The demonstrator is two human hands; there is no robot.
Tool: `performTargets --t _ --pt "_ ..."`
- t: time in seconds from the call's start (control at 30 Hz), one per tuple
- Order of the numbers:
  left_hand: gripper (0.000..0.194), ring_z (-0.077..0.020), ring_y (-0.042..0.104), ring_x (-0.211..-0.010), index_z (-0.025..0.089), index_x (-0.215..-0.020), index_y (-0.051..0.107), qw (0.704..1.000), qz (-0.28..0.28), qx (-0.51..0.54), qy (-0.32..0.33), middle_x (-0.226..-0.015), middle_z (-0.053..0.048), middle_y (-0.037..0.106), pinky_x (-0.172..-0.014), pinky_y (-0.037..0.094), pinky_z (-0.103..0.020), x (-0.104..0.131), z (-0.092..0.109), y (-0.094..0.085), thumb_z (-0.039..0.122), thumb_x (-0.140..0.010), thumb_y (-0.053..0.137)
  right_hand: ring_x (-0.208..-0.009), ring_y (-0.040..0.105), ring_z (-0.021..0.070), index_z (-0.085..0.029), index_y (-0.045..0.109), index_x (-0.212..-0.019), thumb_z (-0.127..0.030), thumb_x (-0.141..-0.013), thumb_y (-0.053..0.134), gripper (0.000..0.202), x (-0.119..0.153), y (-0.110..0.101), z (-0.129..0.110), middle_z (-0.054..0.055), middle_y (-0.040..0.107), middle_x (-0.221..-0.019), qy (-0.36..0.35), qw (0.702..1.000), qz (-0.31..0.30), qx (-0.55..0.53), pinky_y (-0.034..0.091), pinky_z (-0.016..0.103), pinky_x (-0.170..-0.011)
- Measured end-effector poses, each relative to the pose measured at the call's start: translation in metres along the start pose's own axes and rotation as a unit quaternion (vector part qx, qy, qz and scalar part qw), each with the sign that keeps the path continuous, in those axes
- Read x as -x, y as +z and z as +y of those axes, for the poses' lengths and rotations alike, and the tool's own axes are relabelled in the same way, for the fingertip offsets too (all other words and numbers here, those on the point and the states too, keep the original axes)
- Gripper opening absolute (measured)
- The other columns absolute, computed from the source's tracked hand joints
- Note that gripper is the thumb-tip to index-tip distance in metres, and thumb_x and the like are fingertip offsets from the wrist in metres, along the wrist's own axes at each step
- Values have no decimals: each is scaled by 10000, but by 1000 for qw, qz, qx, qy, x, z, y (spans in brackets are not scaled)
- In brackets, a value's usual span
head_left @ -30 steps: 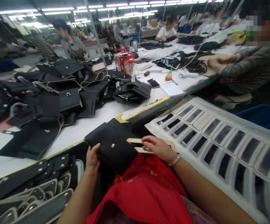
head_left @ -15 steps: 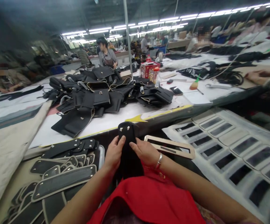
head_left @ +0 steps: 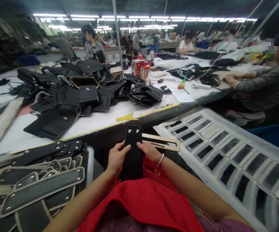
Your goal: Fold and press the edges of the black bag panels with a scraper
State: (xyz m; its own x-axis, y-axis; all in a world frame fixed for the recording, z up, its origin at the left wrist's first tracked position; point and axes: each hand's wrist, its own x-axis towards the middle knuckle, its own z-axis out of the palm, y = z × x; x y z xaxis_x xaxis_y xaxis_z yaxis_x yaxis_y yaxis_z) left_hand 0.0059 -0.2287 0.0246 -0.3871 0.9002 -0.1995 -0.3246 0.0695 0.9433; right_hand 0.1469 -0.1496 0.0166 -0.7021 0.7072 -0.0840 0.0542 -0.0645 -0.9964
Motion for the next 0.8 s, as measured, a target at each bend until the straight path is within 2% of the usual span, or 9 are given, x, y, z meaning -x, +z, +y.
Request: performTargets --t 0.13,0.23,0.33,0.4,0.5,0.6,0.7,0.8 --pt "511 -228 610 -963 173 -1108 611 999 -30 26 -4 -1083 -79 642 -862 489 -359 6 -7 -2 299 -628 735 -774 599 178 -113 635 -916 -560 -820 422 505 2 0 1 60 666 -830 -3 1000 -26 8 469 315 -754" --pt "539 -239 585 -1020 182 -1158 579 998 -53 24 -3 -1129 -83 621 -902 465 -372 10 -10 -5 280 -648 722 -813 600 196 -135 649 -948 -541 -843 389 493 5 -3 -2 70 668 -878 -13 995 -40 89 466 329 -770" --pt "548 -247 556 -1070 182 -1183 559 998 -66 -4 2 -1188 -93 584 -926 447 -378 15 -12 -10 279 -665 708 -836 601 218 -167 663 -952 -521 -787 510 420 15 -8 -3 69 673 -879 4 975 -41 219 460 314 -751" --pt "574 -246 542 -1093 187 -1202 542 996 -83 -19 -3 -1211 -92 567 -935 438 -372 21 -14 -15 277 -661 710 -743 613 198 -162 669 -903 -513 -737 580 398 23 -9 0 58 676 -797 51 963 -76 252 467 282 -674" --pt "633 -235 549 -1081 189 -1228 507 992 -112 -30 -40 -1187 -87 583 -911 451 -354 36 -21 -25 273 -639 725 -535 582 138 -133 644 -785 -525 -757 544 406 36 -4 9 34 643 -622 145 965 -144 167 458 238 -515" --pt "541 -225 610 -934 159 -1127 555 982 -101 -137 -80 -1033 -87 647 -805 491 -343 50 -31 -38 326 -639 717 -438 537 105 -123 608 -753 -532 -761 534 416 44 5 19 16 612 -546 173 972 -152 45 444 218 -440" --pt "371 -214 614 -792 152 -930 618 944 -73 -319 -31 -870 -67 659 -720 489 -337 53 -38 -49 422 -678 656 -412 517 90 -115 589 -692 -538 -721 580 425 42 9 27 0 584 -509 148 977 -156 -14 434 203 -417" --pt "336 -221 606 -806 178 -908 651 908 -141 -393 16 -878 -57 664 -722 476 -324 44 -33 -56 455 -728 587 -413 513 88 -113 592 -682 -534 -708 599 422 36 8 32 -6 567 -500 133 979 -147 -52 427 201 -417"
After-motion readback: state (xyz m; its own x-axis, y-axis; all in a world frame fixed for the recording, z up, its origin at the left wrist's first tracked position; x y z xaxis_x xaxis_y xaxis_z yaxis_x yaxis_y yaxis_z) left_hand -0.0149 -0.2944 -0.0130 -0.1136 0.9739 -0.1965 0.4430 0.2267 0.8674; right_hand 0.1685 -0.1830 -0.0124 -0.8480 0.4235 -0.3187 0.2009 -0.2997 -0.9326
